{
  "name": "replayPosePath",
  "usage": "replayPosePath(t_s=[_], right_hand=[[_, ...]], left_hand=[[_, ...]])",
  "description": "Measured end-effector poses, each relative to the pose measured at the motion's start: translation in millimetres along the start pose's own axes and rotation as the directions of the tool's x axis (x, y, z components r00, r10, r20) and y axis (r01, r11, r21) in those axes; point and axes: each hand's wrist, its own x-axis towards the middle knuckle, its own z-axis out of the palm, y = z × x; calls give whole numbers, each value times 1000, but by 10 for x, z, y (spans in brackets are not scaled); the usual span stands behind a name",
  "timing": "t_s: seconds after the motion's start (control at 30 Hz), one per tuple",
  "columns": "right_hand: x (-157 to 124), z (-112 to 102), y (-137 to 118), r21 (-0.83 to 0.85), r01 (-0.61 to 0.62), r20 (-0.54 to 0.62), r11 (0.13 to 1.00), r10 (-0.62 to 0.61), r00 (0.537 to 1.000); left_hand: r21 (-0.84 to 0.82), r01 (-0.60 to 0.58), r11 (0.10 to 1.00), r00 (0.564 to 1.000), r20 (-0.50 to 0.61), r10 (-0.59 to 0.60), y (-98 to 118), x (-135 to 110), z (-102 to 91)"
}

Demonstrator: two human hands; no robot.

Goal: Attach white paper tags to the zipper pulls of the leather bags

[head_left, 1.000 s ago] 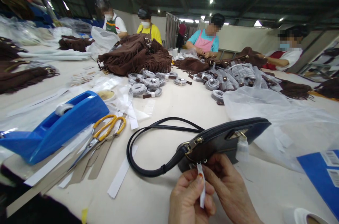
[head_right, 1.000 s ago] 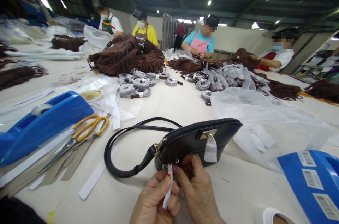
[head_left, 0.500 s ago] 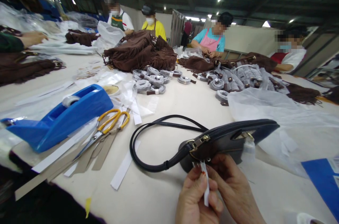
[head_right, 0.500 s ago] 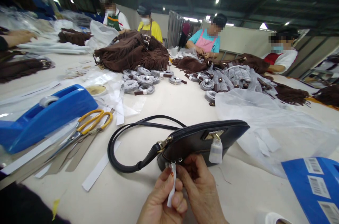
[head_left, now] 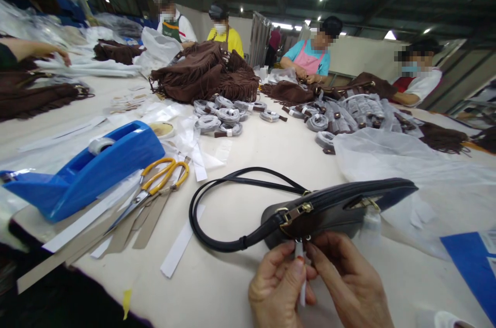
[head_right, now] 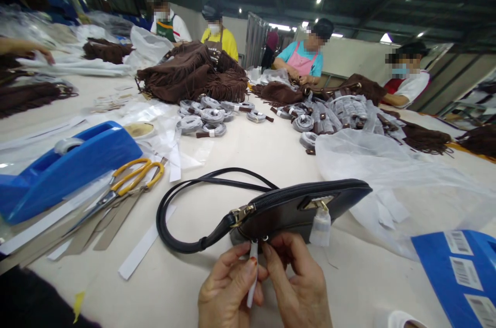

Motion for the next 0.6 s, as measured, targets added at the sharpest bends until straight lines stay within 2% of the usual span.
replayPosePath(t_s=[0.17,0.27,0.33,0.43,0.5,0.6], right_hand=[[-77,-21,-126,-79,178,59,981,-173,983],[-46,-14,-200,-162,396,97,904,-385,918],[-17,2,-244,-262,495,102,828,-486,868],[1,33,-284,-397,514,117,760,-514,850],[-3,44,-285,-431,526,132,733,-526,840],[-16,37,-255,-389,519,118,761,-517,848]], left_hand=[[132,-87,987,996,-16,89,5,-3,-36],[206,-117,972,992,-16,123,1,-3,-74],[226,-121,967,991,-22,129,-7,-6,-95],[248,-103,963,993,-34,115,-7,-17,-104],[268,-112,957,993,-10,119,8,-20,-96],[238,-109,965,994,36,103,51,4,-79]])
